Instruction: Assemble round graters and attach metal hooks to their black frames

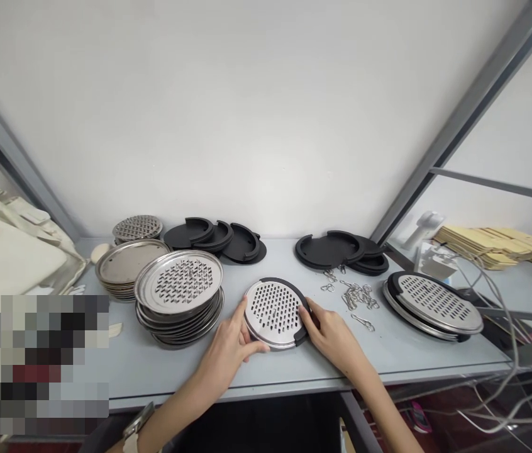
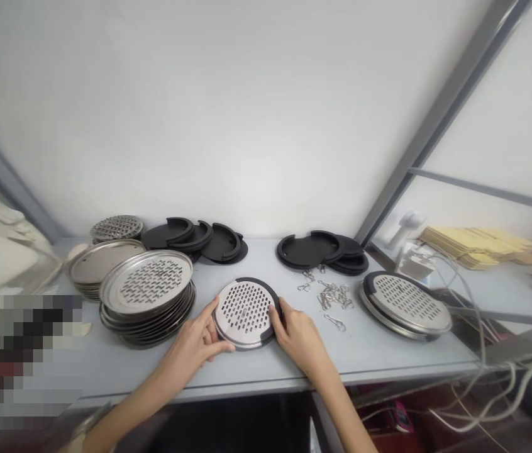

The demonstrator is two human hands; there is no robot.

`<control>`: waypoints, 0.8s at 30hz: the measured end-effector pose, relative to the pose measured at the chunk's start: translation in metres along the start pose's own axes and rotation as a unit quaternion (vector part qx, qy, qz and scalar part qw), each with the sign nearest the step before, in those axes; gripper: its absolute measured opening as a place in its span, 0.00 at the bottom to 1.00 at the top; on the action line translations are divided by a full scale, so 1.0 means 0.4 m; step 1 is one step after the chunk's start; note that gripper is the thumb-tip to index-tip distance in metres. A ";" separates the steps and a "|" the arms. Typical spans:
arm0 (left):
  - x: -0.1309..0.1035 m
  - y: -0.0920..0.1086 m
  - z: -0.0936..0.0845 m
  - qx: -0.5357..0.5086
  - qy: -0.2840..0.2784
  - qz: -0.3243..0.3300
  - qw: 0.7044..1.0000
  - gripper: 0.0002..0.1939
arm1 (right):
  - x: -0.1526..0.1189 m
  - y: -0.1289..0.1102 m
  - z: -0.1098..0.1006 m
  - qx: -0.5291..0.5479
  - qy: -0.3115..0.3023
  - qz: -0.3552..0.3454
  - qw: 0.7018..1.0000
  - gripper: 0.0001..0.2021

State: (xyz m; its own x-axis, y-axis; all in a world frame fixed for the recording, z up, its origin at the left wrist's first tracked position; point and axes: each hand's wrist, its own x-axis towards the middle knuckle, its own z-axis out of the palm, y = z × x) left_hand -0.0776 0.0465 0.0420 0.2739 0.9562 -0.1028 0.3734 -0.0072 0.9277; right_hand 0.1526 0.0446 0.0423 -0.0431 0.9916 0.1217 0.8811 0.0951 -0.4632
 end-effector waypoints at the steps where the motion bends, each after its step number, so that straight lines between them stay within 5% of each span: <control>1: -0.002 0.002 0.000 0.004 0.001 -0.001 1.000 0.51 | 0.000 -0.002 0.000 0.001 -0.001 0.000 1.000 0.23; 9: -0.015 -0.006 0.005 0.042 0.008 0.014 0.999 0.50 | 0.012 0.003 -0.003 0.020 -0.008 -0.001 1.000 0.24; 24: -0.030 -0.047 -0.013 0.089 0.007 0.039 0.995 0.27 | 0.040 0.013 -0.007 0.042 -0.016 -0.032 0.998 0.25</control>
State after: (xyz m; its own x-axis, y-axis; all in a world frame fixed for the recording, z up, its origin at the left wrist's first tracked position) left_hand -0.0924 0.0368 0.0278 0.2968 0.9545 -0.0278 0.5038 -0.1318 0.8537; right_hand 0.1579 0.0608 0.0443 -0.1138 0.9856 0.1249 0.8331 0.1631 -0.5285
